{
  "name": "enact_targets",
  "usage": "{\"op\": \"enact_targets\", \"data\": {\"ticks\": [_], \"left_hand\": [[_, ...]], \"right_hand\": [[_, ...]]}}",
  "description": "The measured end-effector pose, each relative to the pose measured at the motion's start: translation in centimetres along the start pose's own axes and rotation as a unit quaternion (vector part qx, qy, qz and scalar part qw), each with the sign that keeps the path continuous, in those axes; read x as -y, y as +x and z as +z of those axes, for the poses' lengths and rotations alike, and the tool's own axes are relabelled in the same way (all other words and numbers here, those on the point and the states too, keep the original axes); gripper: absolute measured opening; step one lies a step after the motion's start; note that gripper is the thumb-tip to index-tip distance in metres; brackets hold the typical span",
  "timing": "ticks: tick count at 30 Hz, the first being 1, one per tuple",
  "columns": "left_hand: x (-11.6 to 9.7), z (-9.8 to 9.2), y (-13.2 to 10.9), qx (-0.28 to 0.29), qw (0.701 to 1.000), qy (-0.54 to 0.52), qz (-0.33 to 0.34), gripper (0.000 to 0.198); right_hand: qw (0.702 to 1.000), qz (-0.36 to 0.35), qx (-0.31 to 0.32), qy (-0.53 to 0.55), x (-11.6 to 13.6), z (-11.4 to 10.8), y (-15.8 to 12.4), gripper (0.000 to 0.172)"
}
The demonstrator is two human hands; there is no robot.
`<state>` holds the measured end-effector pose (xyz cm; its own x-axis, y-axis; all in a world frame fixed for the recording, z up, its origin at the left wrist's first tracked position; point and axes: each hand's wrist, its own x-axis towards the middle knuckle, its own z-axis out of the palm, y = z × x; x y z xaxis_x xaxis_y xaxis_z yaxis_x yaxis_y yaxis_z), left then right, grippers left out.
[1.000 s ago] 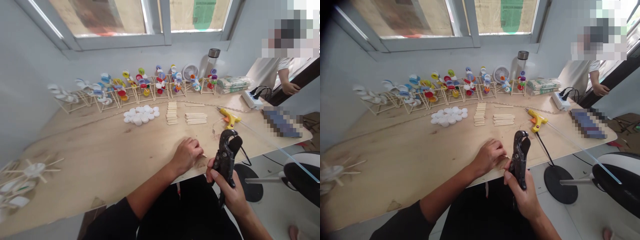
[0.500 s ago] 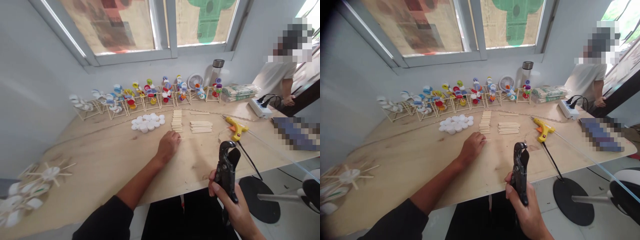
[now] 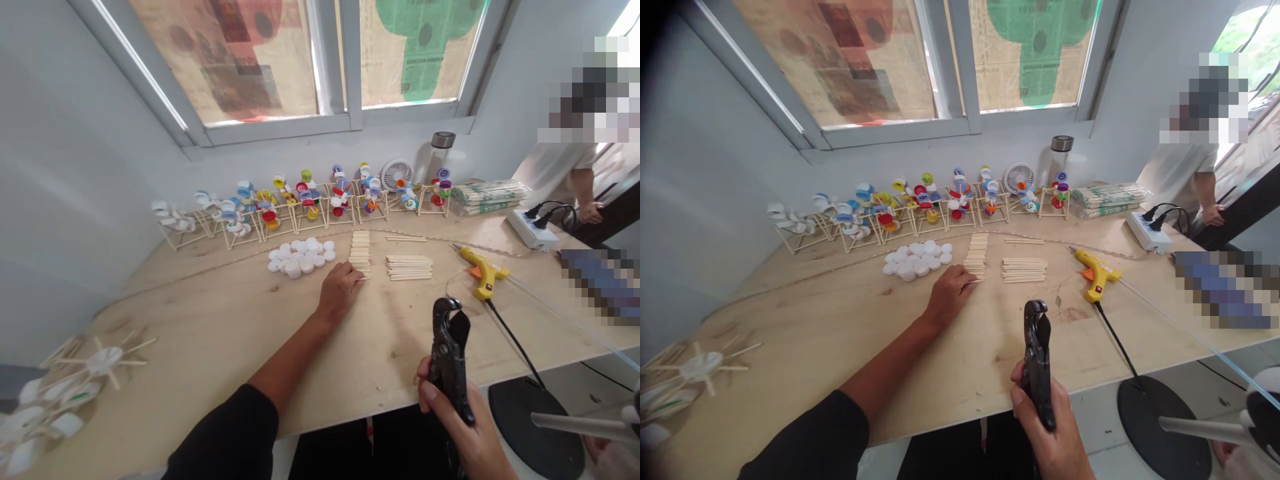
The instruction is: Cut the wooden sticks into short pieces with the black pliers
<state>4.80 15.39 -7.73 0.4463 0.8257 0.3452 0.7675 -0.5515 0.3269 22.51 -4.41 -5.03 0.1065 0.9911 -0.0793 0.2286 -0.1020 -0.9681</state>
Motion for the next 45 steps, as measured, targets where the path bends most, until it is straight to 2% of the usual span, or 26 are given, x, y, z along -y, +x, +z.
{"op": "enact_targets", "data": {"ticks": [5,9,14,18,22,27,32,37,39,45], "left_hand": [[0.0,-0.2,-0.5,-0.019,0.999,-0.027,-0.004,0.017],[-0.1,-0.2,-0.5,-0.013,1.000,-0.024,-0.006,0.017],[-0.3,-0.2,-0.3,-0.016,1.000,-0.016,-0.011,0.017],[-0.8,-0.8,-1.5,-0.043,0.999,-0.023,-0.017,0.018],[-1.2,-1.0,-2.6,-0.009,1.000,-0.014,0.007,0.016],[-1.6,-0.3,-1.7,0.010,1.000,0.015,0.008,0.016],[-1.4,-0.1,-0.8,-0.008,1.000,0.011,-0.003,0.016],[-1.5,-0.2,-1.4,-0.026,1.000,-0.011,-0.006,0.017],[-2.0,-0.1,-1.4,-0.032,0.999,-0.021,-0.001,0.018],[-4.7,1.1,0.2,-0.031,0.999,-0.026,0.026,0.015]], "right_hand": [[1.000,-0.015,0.008,-0.010,0.0,0.0,0.1,0.022],[0.999,-0.029,-0.003,-0.032,-0.1,0.1,0.1,0.021],[0.998,-0.039,0.021,-0.040,0.0,0.0,0.1,0.022],[0.998,-0.040,0.027,-0.036,0.0,0.0,0.0,0.023],[0.999,-0.026,0.012,-0.024,0.2,0.1,0.2,0.024],[0.999,-0.014,0.034,-0.035,2.2,0.2,1.7,0.022],[0.995,0.010,0.090,0.047,4.1,0.7,4.1,0.020],[0.979,0.029,0.115,0.164,3.6,0.2,6.4,0.024],[0.970,0.037,0.113,0.214,3.2,-0.3,7.4,0.026],[0.945,-0.007,0.110,0.308,2.6,-0.9,10.5,0.024]]}}
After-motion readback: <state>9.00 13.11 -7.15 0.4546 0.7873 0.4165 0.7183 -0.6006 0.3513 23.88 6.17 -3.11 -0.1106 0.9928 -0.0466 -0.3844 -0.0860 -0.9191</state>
